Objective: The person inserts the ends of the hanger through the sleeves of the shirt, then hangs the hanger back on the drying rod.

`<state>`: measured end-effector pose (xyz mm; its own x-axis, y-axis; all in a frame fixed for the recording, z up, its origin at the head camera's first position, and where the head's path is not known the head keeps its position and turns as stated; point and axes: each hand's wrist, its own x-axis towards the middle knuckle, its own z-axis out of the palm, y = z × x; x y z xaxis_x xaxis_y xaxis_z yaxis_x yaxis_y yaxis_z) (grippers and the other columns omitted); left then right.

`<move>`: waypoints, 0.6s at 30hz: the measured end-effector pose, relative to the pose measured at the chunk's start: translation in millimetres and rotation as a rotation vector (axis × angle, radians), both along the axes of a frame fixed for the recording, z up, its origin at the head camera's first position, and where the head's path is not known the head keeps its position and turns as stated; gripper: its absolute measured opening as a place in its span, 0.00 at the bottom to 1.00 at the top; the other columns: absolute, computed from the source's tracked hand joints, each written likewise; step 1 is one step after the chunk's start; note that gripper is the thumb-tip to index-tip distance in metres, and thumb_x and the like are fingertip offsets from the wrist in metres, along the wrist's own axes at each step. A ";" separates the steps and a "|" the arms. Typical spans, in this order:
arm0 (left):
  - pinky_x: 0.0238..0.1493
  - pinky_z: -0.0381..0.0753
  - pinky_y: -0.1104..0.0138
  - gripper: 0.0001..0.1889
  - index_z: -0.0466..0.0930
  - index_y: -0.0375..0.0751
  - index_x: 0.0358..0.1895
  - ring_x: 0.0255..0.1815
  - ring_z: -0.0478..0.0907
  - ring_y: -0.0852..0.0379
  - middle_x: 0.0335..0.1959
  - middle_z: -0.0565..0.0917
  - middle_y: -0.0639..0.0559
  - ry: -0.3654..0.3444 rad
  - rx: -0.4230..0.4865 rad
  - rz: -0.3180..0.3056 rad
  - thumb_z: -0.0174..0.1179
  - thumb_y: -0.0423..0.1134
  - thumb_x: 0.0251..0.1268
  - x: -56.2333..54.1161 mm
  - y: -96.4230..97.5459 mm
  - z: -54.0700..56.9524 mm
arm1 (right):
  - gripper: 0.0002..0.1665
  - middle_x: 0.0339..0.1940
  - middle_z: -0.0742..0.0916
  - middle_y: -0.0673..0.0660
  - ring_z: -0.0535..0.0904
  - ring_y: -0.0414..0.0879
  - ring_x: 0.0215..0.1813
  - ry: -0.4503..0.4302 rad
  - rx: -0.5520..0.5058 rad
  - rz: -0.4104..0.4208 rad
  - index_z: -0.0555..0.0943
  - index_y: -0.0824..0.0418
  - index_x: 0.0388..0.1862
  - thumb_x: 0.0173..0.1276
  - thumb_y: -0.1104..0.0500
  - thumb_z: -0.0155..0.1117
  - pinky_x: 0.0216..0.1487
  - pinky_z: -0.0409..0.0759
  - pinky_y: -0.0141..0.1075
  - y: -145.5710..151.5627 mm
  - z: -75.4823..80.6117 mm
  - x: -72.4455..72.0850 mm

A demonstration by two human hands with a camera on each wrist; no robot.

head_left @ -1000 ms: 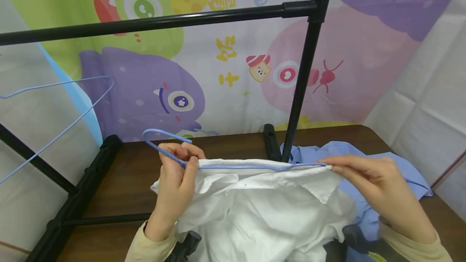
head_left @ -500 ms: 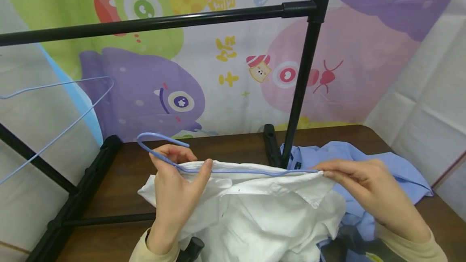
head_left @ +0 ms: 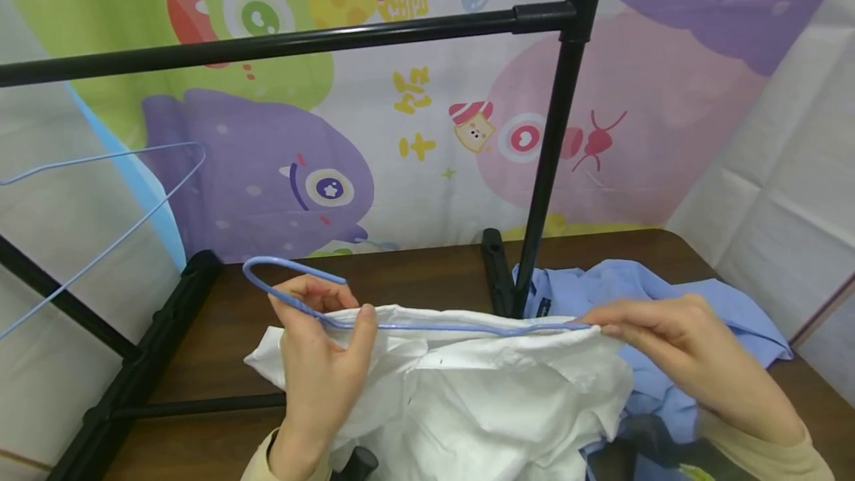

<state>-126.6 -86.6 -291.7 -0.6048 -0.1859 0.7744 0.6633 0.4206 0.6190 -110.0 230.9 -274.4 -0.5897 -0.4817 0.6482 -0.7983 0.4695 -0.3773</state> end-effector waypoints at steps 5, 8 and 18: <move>0.40 0.66 0.74 0.22 0.54 0.26 0.41 0.31 0.70 0.62 0.28 0.72 0.51 -0.060 0.074 -0.031 0.57 0.22 0.47 -0.9 -6.1 4.3 | 0.15 0.38 0.86 0.53 0.74 0.35 0.30 -0.062 -0.337 0.226 0.80 0.71 0.42 0.55 0.79 0.58 0.26 0.69 0.24 -12.9 -4.6 -3.6; 0.41 0.65 0.74 0.21 0.54 0.27 0.42 0.32 0.70 0.63 0.29 0.72 0.54 -0.098 0.091 -0.044 0.56 0.22 0.49 -2.2 -10.8 5.2 | 0.10 0.36 0.86 0.54 0.76 0.38 0.31 -0.046 -0.484 0.322 0.80 0.72 0.38 0.55 0.76 0.60 0.25 0.69 0.25 -22.1 -6.2 -3.7; 0.44 0.64 0.73 0.19 0.54 0.31 0.41 0.35 0.71 0.61 0.29 0.74 0.52 -0.237 0.076 -0.149 0.54 0.21 0.50 -6.9 -24.0 9.9 | 0.04 0.43 0.82 0.68 0.79 0.54 0.46 0.211 -0.399 0.582 0.77 0.76 0.28 0.58 0.72 0.59 0.52 0.75 0.36 -42.0 1.0 -1.3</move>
<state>-133.5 -110.7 -281.7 -0.7925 -0.1331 0.5951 0.5472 0.2757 0.7903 -111.3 188.9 -273.4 -0.1544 -0.3823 0.9111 -0.9509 -0.1930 -0.2421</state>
